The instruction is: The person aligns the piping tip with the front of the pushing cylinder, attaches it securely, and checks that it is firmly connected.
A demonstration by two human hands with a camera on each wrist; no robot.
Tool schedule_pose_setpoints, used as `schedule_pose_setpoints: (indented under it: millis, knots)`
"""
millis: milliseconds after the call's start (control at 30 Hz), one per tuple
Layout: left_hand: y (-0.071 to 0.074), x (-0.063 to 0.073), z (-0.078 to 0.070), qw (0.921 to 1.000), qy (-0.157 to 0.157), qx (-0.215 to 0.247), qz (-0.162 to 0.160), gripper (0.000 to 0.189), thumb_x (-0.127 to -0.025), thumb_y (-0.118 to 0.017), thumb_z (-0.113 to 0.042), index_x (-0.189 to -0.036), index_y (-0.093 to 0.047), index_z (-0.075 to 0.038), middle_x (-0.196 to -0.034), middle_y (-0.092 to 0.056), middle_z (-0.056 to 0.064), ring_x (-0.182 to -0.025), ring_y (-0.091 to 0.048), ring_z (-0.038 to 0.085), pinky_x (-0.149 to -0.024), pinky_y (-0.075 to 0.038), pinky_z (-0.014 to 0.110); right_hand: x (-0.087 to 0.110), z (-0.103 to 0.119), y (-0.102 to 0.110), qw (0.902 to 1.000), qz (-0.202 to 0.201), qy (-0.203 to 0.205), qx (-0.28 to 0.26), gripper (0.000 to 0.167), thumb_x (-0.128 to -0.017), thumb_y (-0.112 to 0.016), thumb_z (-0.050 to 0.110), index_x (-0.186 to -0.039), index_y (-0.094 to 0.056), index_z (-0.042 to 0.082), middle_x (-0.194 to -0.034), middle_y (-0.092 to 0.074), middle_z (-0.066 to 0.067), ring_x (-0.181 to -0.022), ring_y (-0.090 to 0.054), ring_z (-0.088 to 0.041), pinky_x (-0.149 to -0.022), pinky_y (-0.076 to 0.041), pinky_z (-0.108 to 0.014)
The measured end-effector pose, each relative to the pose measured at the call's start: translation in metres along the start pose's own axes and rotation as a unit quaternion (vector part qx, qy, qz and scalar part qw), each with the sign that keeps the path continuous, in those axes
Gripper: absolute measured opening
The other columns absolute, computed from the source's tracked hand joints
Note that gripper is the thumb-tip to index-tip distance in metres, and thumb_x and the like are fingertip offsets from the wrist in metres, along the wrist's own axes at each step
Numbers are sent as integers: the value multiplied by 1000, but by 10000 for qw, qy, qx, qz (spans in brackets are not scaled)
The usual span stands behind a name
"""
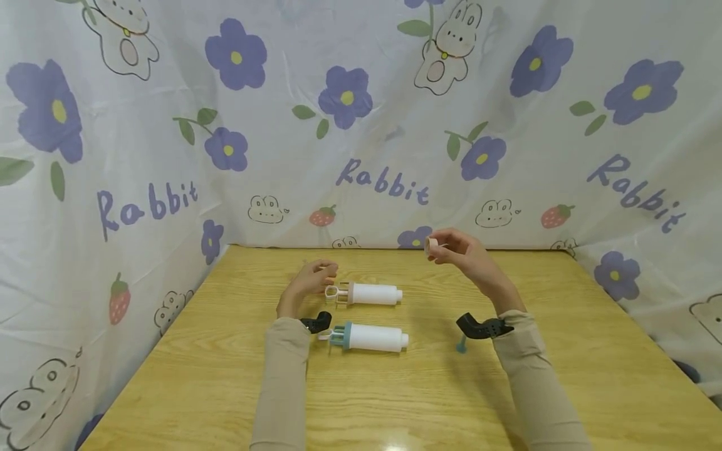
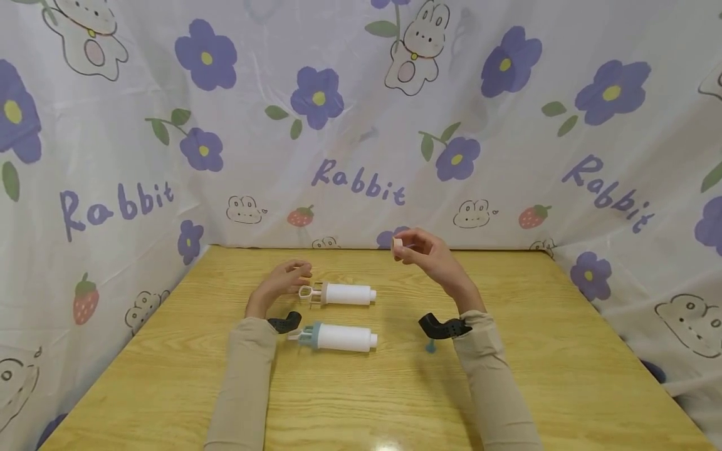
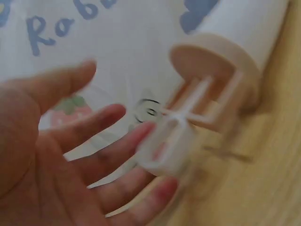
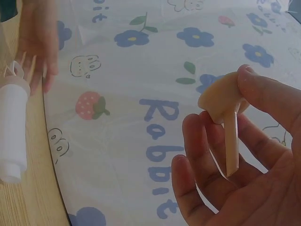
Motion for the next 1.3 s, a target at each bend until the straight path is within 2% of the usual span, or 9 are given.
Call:
schedule_pose_setpoints:
  millis: [100,233,333,433,633,733,867,1067,1300]
  knots:
    - [-8,-3,10,9980,68,-186,602,61,-101,-58,-37,-150,-40,-6,-147,-48,22,-133,-49,39,-110,-41,52,1,-1,0,10000,10,-42,31,36,-102,-59,23,-133,-54,5,-111,-63,-5,-106,-63,-24,-95,-53,-33]
    - [-16,-3,6,9918,-326,-552,1107,69,-93,-70,-28,-151,-40,-5,-149,-47,20,-137,-45,38,-113,-37,53,1,0,-1,9999,-3,-85,58,37,-102,-59,24,-133,-54,5,-110,-63,-3,-104,-63,-19,-95,-53,-32]
    - [-20,-2,-1,9858,-540,-885,1318,68,-89,-75,-24,-147,-46,-5,-140,-53,18,-126,-51,33,-105,-44,47,0,0,-1,9999,0,-109,93,38,-102,-59,26,-134,-54,6,-110,-64,-4,-105,-63,-21,-96,-52,-34]
    - [-22,-2,-5,9806,-469,-1267,1422,62,-87,-78,-26,-141,-54,-8,-125,-57,13,-110,-52,25,-90,-48,38,0,1,-1,9998,17,-131,124,39,-102,-59,27,-134,-54,6,-111,-64,-6,-107,-62,-24,-96,-52,-35]
    - [-22,-2,-5,9828,-224,-1342,1246,54,-86,-78,-29,-133,-60,-10,-123,-56,10,-106,-51,20,-86,-48,32,1,0,0,9997,27,-164,153,38,-102,-59,26,-134,-54,6,-111,-63,-7,-106,-62,-23,-96,-52,-36]
    - [-18,0,-10,9871,-199,-1089,1155,51,-86,-77,-27,-129,-60,-8,-114,-55,9,-92,-53,19,-77,-49,32,2,0,2,9997,13,-144,192,38,-102,-58,26,-134,-54,6,-112,-63,-9,-106,-63,-21,-95,-52,-33]
    - [-11,5,-24,9907,-384,-800,1034,46,-87,-77,-26,-126,-62,-6,-105,-54,6,-79,-56,17,-71,-53,36,2,0,3,9995,-4,-165,258,39,-102,-59,27,-135,-53,7,-113,-62,-10,-105,-63,-17,-95,-52,-31]
    - [-3,16,-53,9940,-640,-339,822,51,-88,-77,-26,-132,-58,-10,-123,-56,14,-90,-71,20,-89,-57,44,1,-2,7,9980,-41,-396,494,41,-100,-63,26,-136,-54,8,-117,-63,-11,-108,-64,-21,-95,-52,-32]
    - [-2,30,-86,9914,-1145,-2,638,47,-89,-77,-20,-132,-59,-11,-129,-56,18,-95,-70,23,-86,-58,37,0,-8,6,9966,44,-556,602,42,-96,-68,22,-133,-56,5,-132,-57,-14,-114,-61,-19,-101,-48,-39]
Point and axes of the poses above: each hand's wrist, its own x-axis away from the middle knuckle, its own y-axis out of the back of the hand, z = x × y, the point moved 1 cm from there along -x, towards the middle knuckle
